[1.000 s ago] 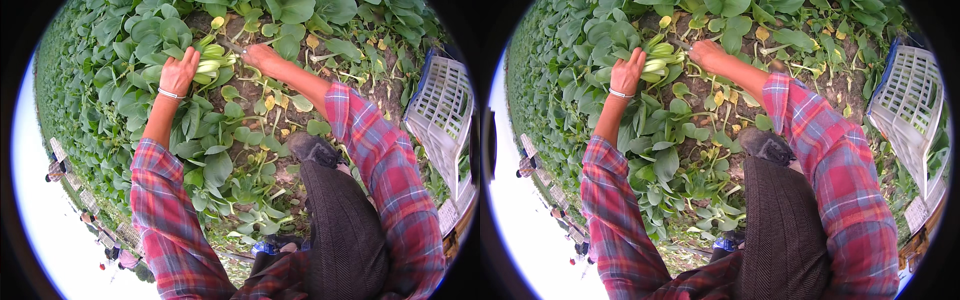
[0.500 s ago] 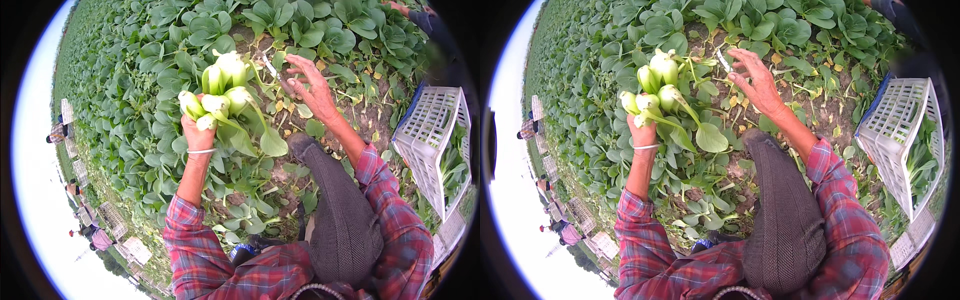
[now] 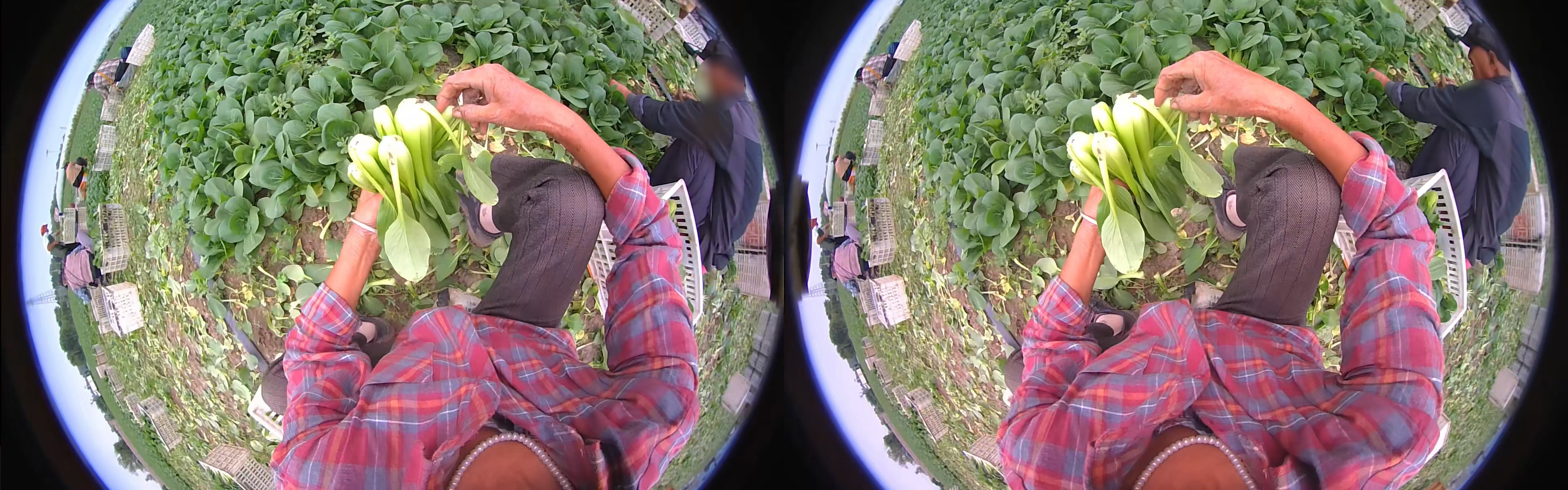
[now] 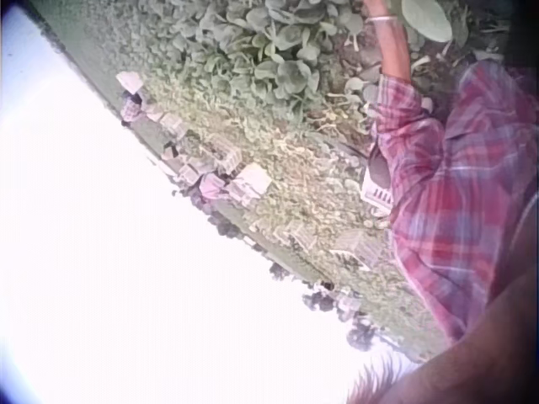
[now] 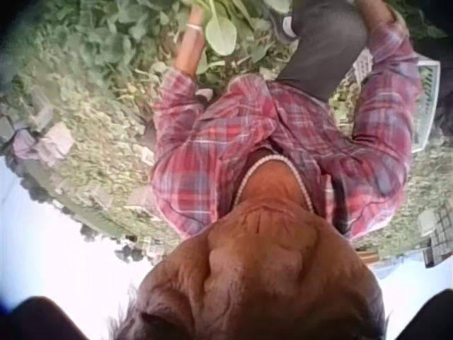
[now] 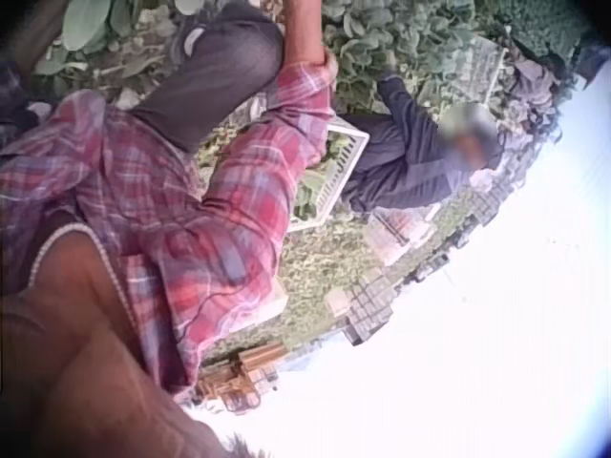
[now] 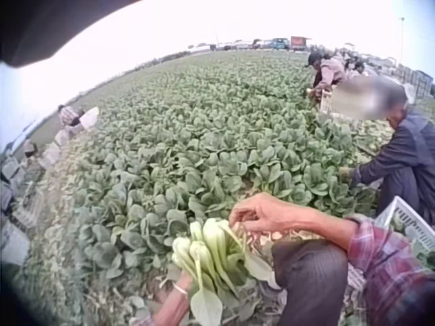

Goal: The person harvests leafy green vegetables in a field using a knife to cut the stems, then places the harvested bunches into a white plastic crate. The person repeats this process multiple times, filling the crate with the vegetables.

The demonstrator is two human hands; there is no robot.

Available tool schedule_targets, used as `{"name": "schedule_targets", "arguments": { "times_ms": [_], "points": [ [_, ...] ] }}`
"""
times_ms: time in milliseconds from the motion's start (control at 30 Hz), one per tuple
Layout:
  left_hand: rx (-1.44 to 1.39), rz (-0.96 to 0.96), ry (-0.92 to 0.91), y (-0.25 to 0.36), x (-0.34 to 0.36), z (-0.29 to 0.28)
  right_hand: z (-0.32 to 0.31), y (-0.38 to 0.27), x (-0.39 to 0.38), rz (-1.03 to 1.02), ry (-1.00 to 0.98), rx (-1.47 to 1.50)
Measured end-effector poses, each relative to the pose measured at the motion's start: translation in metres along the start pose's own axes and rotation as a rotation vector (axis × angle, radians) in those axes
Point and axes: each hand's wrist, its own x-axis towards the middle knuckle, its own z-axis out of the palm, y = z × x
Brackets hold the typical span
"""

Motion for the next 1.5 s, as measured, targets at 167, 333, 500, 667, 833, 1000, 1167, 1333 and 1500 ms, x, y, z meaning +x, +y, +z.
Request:
{"name": "schedule_targets", "arguments": {
  "times_ms": [167,333,500,667,833,1000,1167,1333,1500],
  "points": [
    [-0.172,0.089,-0.042,0.007,-0.032,-0.006,0.017,-0.043,0.009,-0.027,0.063,-0.017],
    [-0.143,0.217,-0.013,-0.002,-0.046,-0.061,0.036,-0.054,0.025,-0.03,0.052,0.054],
    [-0.154,0.284,0.009,0.018,-0.063,-0.077,0.035,-0.048,0.032,-0.017,0.146,-0.027],
    [-0.312,0.326,0.016,0.033,-0.101,-0.032,0.047,-0.047,0.032,-0.263,0.3,-0.87],
    [0.048,0.357,0.101,0.025,-0.084,-0.07,0.074,-0.062,0.051,-0.458,0.151,-0.777],
    [-0.099,0.332,-0.046,0.008,-0.091,-0.036,0.1,-0.067,0.054,-0.417,0.031,-0.301],
    [-0.158,0.269,-0.112,-0.007,-0.072,-0.045,0.108,-0.06,0.061,-0.335,-0.05,-0.1],
    [-0.128,0.239,-0.109,-0.016,-0.058,-0.069,0.11,-0.063,0.06,-0.367,0.001,-0.125],
    [0.015,0.293,0.017,-0.014,-0.04,-0.103,0.1,-0.056,0.065,-0.496,0.248,-0.413]
  ]
}}
